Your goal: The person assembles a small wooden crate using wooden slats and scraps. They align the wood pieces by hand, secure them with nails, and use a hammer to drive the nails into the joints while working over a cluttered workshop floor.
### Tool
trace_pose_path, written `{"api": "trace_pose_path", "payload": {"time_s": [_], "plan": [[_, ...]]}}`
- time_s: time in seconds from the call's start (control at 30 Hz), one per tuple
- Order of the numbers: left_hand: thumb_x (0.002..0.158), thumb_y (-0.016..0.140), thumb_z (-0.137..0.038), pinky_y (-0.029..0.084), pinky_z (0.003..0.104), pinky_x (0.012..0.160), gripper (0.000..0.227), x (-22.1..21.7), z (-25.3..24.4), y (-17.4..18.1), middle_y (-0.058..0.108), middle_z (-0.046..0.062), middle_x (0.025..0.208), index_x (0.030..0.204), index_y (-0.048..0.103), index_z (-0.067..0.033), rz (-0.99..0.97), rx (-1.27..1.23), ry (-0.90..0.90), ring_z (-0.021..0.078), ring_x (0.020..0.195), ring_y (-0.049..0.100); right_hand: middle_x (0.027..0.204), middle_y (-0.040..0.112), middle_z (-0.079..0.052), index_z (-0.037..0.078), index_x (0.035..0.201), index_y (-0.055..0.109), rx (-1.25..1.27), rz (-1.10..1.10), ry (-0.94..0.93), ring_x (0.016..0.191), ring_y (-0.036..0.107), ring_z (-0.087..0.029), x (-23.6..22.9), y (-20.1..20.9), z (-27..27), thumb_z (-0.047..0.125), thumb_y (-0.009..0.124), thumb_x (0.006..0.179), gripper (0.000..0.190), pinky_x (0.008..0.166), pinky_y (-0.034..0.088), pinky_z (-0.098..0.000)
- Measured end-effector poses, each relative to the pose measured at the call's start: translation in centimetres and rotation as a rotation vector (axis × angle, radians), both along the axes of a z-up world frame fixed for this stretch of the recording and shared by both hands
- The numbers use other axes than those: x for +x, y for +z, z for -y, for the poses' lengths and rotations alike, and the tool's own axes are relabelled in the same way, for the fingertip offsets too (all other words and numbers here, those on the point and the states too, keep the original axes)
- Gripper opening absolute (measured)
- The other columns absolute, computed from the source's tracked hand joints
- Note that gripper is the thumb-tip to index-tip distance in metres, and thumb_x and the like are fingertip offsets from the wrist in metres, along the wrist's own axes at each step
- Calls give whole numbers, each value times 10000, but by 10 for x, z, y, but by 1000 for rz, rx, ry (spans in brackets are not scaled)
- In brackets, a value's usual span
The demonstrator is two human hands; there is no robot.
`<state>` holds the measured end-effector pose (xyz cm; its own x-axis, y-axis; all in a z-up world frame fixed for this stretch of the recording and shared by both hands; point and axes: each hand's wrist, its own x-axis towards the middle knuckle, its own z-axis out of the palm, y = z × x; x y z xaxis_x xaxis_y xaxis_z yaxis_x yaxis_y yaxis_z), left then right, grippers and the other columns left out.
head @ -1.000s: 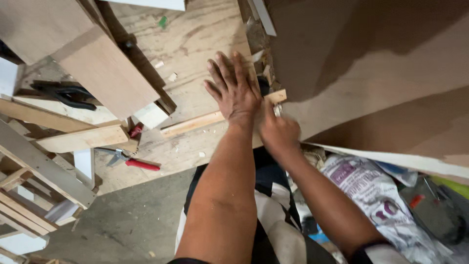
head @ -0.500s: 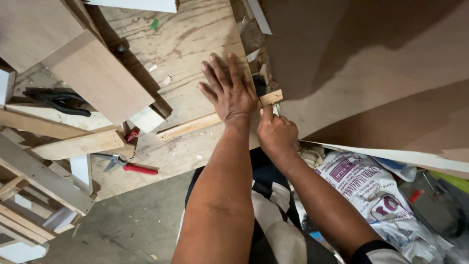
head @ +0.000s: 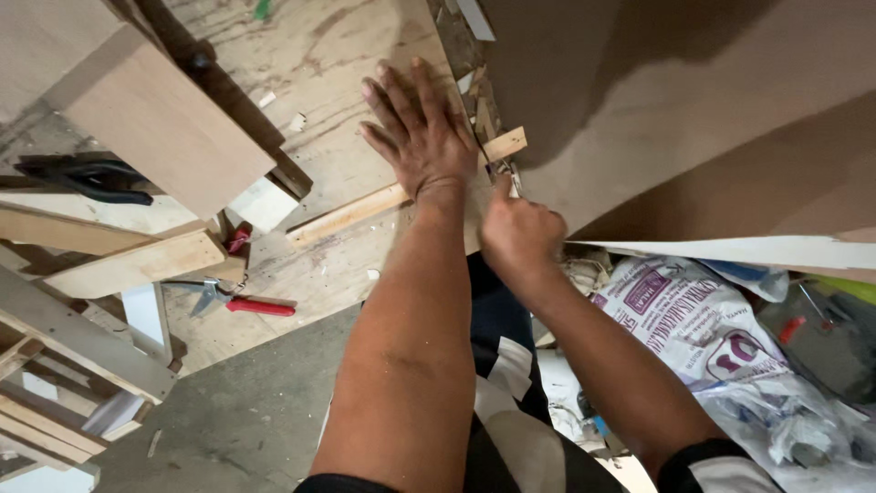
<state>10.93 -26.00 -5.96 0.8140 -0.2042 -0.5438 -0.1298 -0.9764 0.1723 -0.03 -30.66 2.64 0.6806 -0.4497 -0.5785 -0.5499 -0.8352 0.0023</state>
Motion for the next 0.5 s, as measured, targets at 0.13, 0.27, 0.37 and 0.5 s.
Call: {"api": "trace_pose_path", "payload": {"time_s": [0.13,0.27,0.37,0.5], "plan": [[1106,346,-491,8,683,1265,659,2,2,-2,-51,130,1740,1671,67,-298,68,-46,13,397,1594,-99,662,726,-177,-12,1196,610,-22,41,69,589,737,-337,3,-8,-8,164,585,856,385,535,579,-483],[1110,339,-491,13,679,1264,661,-2,2,2,-28,146,1742,1679,85,-273,56,-23,18,404,1597,-74,599,711,-173,36,1148,671,-32,187,76,509,716,-343,-5,-1,11,127,604,802,364,457,562,-485],[1119,338,-484,13,681,1270,657,-2,6,-1,-15,160,1741,1685,102,-246,132,-42,-1,414,1600,-56,600,698,-176,28,1020,687,-73,185,158,549,728,-320,-7,-5,10,143,612,811,250,486,575,-478],[1130,343,-476,16,685,1280,643,-13,1,-12,10,170,1741,1686,133,-232,218,-55,12,417,1606,-37,593,698,-163,40,975,692,-109,218,157,537,724,-335,-9,-17,7,142,611,823,201,477,571,-495]]}}
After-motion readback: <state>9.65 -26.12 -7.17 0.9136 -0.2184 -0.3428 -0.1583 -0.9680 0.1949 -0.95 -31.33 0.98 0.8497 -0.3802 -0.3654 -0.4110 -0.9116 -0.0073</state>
